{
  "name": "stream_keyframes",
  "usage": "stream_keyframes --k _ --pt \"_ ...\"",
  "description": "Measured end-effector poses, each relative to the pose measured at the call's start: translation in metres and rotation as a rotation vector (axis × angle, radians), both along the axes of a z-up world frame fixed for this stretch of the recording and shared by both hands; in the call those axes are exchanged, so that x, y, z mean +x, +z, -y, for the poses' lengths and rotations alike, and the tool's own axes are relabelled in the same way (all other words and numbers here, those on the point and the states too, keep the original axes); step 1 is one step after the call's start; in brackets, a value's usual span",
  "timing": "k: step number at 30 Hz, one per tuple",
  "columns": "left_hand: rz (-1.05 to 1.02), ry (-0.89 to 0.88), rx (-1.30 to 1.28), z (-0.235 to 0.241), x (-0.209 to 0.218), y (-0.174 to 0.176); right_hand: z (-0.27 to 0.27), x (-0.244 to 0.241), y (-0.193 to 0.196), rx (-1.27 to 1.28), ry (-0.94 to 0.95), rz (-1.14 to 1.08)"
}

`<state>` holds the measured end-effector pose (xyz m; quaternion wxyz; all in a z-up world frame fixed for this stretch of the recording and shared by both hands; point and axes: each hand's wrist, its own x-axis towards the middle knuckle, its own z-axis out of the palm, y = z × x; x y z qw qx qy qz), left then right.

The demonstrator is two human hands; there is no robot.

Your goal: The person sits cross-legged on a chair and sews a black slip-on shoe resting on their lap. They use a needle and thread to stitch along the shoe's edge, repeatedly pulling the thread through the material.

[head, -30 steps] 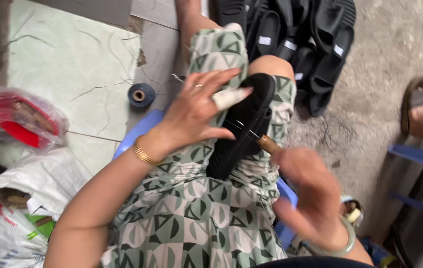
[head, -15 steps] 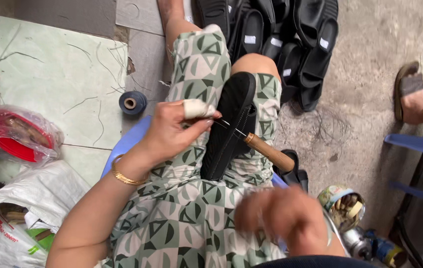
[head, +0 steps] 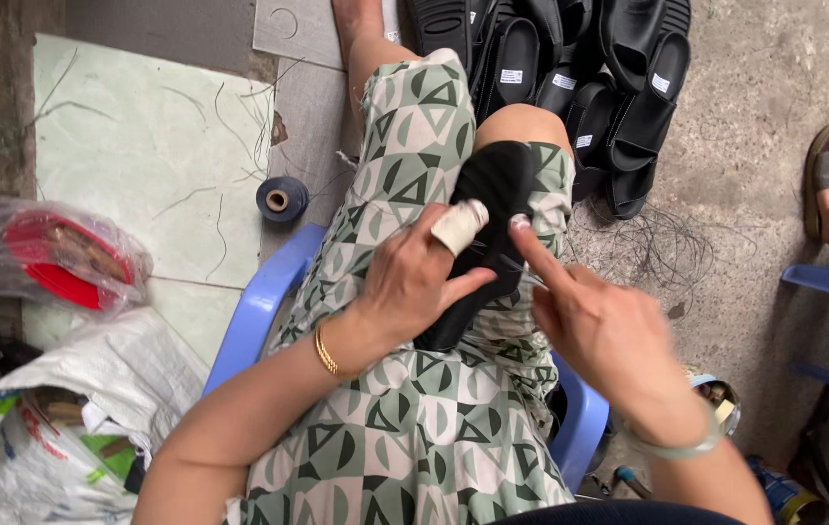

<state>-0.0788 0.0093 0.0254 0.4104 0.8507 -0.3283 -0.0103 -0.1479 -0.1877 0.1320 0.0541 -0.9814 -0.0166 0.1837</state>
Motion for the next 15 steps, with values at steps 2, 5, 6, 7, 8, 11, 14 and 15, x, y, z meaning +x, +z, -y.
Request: stream_keyframes --k 2,5,6,7,8,11,14,15 --pt "-0.045 -0.009 0.044 -0.004 -0.001 0.009 0.022 -0.001 0.029 -0.165 -0.123 -0.188" --pt "0.085 0.044 0.055 -0.006 0.002 0.001 0.039 -0.030 0.031 -0.368 0.047 -0.042" --pt "0.090 0.039 0.058 -0.010 0.002 0.002 0.032 -0.028 0.027 -0.365 0.041 -0.038" --pt "0.133 -0.052 -0.017 -0.013 0.003 0.004 0.024 -0.027 0.023 -0.031 0.062 -0.238" --pt "0.174 -0.144 -0.093 -0.016 0.003 0.006 0.018 -0.026 0.020 0.314 0.084 -0.427" --pt "0.149 -0.210 -0.268 -0.034 -0.005 0.015 0.022 -0.019 0.014 0.631 -0.254 -0.036" --pt "0.142 -0.163 -0.236 -0.036 -0.005 0.005 -0.003 0.012 0.005 0.617 -0.475 -0.104" --pt "0.155 -0.168 -0.240 -0.034 -0.003 -0.003 -0.002 0.011 -0.007 0.615 -0.474 -0.089"
